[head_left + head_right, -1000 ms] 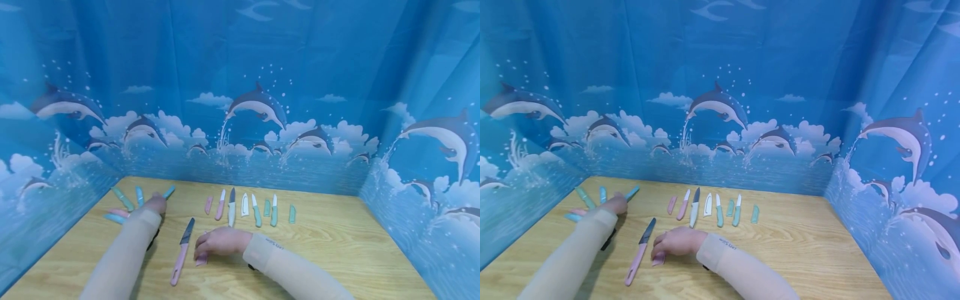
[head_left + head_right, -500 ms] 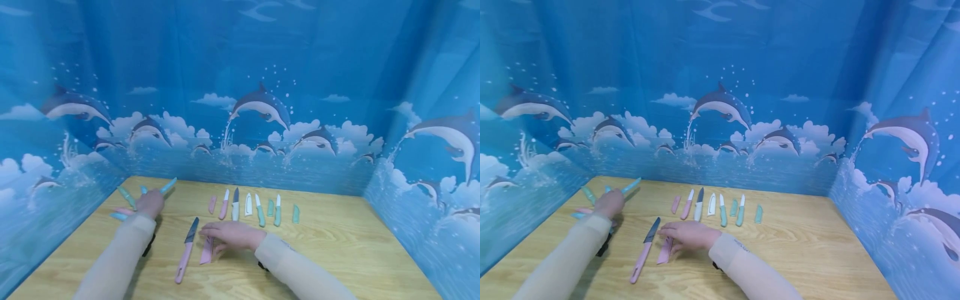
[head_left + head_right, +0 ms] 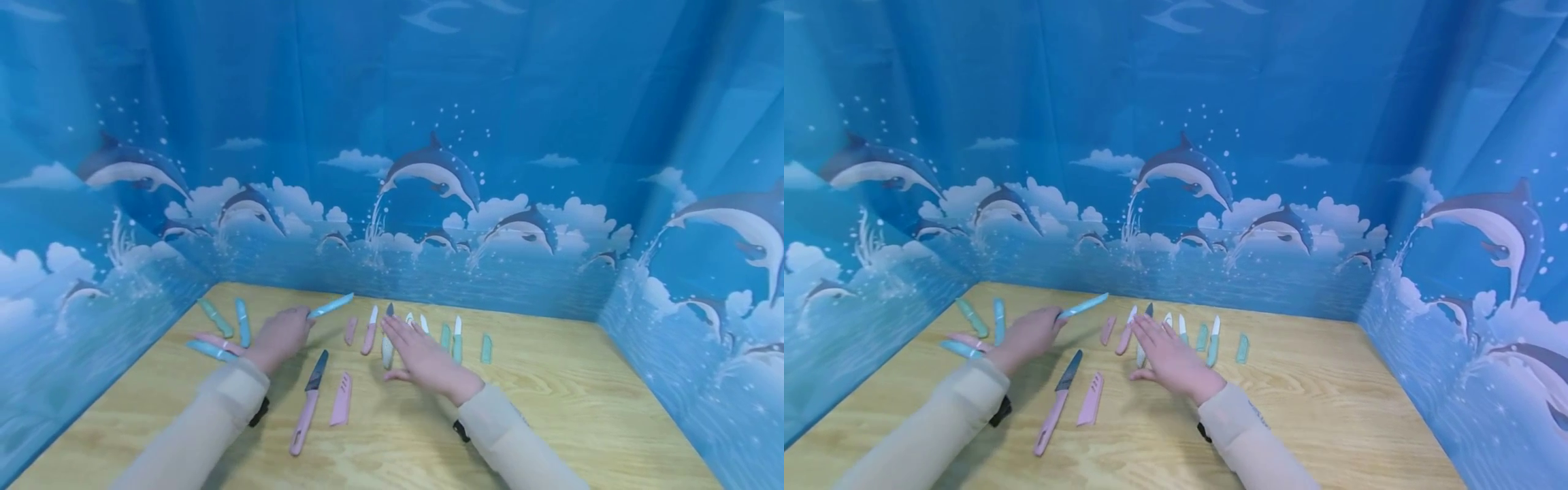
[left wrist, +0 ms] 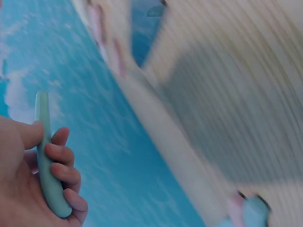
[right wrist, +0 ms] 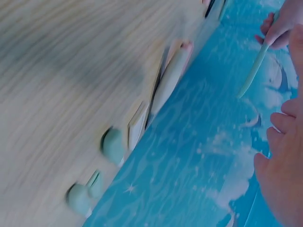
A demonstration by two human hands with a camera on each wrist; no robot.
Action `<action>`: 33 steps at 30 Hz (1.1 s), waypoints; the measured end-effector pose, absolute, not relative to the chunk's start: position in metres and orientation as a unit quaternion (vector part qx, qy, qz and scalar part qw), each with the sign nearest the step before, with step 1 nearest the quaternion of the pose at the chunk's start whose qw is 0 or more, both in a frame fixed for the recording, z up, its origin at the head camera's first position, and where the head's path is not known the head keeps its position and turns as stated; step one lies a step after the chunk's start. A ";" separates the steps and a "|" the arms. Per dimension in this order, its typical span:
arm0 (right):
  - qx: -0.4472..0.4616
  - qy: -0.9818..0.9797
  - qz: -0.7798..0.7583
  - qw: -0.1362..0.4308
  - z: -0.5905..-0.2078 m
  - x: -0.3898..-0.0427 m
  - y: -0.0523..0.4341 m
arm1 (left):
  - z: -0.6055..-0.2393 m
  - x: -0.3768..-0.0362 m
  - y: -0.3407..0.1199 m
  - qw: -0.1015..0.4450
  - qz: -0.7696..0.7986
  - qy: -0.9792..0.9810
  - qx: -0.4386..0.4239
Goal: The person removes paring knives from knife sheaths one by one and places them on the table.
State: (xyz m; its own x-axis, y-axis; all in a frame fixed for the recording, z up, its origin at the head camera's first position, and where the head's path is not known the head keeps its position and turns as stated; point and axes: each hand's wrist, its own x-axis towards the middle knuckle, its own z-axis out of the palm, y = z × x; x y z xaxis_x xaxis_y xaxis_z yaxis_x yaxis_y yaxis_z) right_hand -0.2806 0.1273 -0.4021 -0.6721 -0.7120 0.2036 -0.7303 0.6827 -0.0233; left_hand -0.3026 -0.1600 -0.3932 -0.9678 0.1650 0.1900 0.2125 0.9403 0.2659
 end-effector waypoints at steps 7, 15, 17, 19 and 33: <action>0.360 -0.924 0.087 0.094 -0.407 -0.272 0.148 | -0.395 -0.276 -0.115 0.095 -0.127 -0.974 -0.163; 0.353 -0.928 0.068 0.099 -0.411 -0.257 0.158 | -0.397 -0.248 -0.077 0.124 -0.117 -0.957 -0.234; 0.355 -0.928 0.060 0.096 -0.410 -0.256 0.159 | -0.396 -0.242 -0.070 0.117 -0.125 -0.955 -0.241; 0.356 -0.928 0.056 0.092 -0.409 -0.254 0.160 | -0.397 -0.238 -0.064 0.117 -0.127 -0.953 -0.248; 0.380 -0.916 0.068 0.110 -0.407 -0.241 0.167 | -0.405 -0.228 -0.045 0.116 -0.123 -0.948 -0.269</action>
